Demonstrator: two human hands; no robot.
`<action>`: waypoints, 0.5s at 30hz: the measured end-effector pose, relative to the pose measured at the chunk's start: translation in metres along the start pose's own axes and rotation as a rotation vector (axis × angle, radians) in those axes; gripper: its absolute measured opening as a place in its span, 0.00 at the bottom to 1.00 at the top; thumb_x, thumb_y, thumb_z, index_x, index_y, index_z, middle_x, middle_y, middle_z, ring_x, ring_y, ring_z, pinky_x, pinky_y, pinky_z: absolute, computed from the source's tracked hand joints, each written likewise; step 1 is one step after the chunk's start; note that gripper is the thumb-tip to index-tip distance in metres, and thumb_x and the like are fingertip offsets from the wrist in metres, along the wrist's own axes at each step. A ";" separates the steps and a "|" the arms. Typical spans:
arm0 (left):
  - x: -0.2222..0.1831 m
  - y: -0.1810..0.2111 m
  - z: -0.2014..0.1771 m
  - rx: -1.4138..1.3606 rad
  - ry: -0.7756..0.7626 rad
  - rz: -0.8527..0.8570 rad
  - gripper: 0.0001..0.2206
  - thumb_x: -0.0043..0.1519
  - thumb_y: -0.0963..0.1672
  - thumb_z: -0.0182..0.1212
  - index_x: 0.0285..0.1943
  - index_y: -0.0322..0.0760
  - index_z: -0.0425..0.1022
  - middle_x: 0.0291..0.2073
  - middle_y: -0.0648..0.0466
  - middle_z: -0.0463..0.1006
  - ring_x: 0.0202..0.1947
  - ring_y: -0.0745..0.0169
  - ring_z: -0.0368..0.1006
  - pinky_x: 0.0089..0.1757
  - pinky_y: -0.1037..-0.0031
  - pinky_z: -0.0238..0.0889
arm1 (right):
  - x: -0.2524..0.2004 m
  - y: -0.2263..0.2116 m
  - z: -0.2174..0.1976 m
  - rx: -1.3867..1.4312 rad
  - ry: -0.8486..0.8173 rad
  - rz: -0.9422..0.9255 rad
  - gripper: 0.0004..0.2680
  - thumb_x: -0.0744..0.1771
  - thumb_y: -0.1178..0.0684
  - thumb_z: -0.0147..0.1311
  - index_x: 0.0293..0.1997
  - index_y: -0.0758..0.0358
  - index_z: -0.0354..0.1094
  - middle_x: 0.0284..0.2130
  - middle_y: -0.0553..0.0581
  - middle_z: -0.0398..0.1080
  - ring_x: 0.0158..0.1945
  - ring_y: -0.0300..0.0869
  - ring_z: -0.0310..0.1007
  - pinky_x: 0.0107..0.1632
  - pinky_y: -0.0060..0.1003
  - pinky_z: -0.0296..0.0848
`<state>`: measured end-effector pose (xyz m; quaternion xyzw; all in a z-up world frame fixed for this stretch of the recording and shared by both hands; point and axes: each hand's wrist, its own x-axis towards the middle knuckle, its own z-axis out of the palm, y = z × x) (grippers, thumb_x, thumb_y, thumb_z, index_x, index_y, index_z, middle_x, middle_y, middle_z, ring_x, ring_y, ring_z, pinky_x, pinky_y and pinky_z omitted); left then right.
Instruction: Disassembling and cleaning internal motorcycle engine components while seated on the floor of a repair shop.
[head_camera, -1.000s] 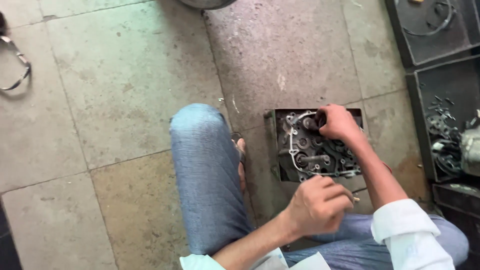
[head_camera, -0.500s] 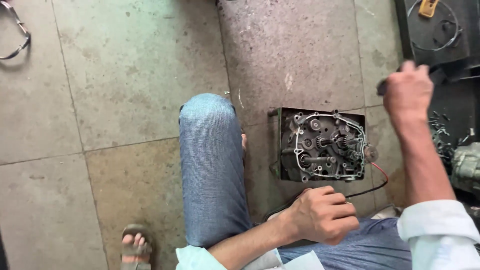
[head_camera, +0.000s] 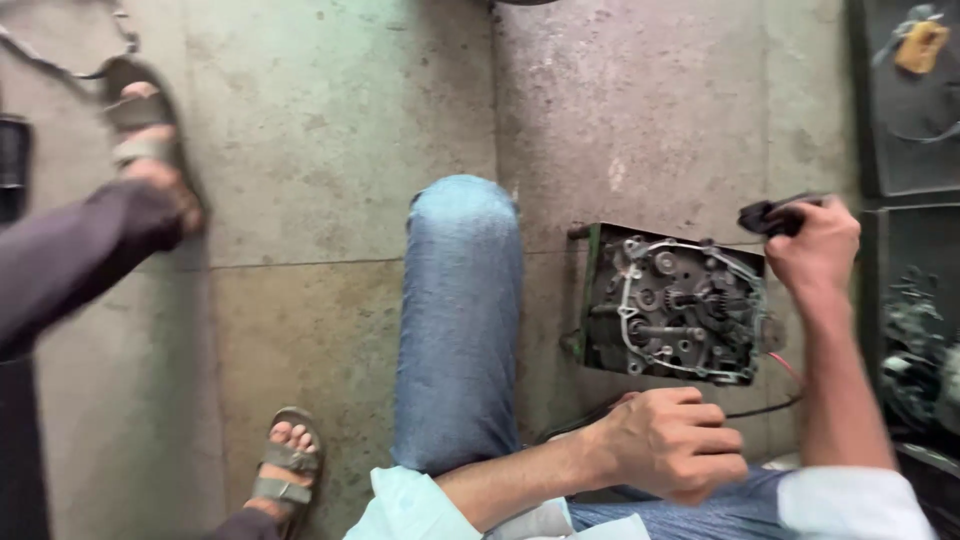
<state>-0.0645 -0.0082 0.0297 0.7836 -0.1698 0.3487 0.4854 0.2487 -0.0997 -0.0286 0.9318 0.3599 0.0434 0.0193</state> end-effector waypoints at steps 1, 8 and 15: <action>0.001 0.000 -0.002 -0.005 0.009 0.004 0.07 0.54 0.42 0.62 0.40 0.40 0.73 0.35 0.57 0.72 0.36 0.60 0.69 0.40 0.69 0.64 | -0.002 -0.012 -0.011 0.255 -0.048 0.099 0.14 0.60 0.66 0.58 0.47 0.62 0.80 0.46 0.67 0.74 0.47 0.55 0.76 0.53 0.45 0.77; 0.003 0.007 0.005 -0.009 -0.001 0.042 0.06 0.56 0.41 0.63 0.39 0.41 0.72 0.34 0.57 0.72 0.34 0.61 0.68 0.38 0.70 0.63 | -0.004 -0.088 0.017 0.448 -0.735 -0.550 0.16 0.50 0.65 0.57 0.37 0.61 0.81 0.40 0.60 0.78 0.45 0.54 0.78 0.50 0.42 0.75; 0.005 0.005 -0.011 0.012 -0.091 0.042 0.07 0.52 0.40 0.64 0.36 0.39 0.72 0.30 0.57 0.72 0.31 0.61 0.67 0.36 0.71 0.60 | 0.023 -0.055 0.030 -0.229 -0.305 -0.382 0.07 0.61 0.63 0.60 0.40 0.65 0.76 0.41 0.62 0.75 0.45 0.53 0.76 0.43 0.42 0.76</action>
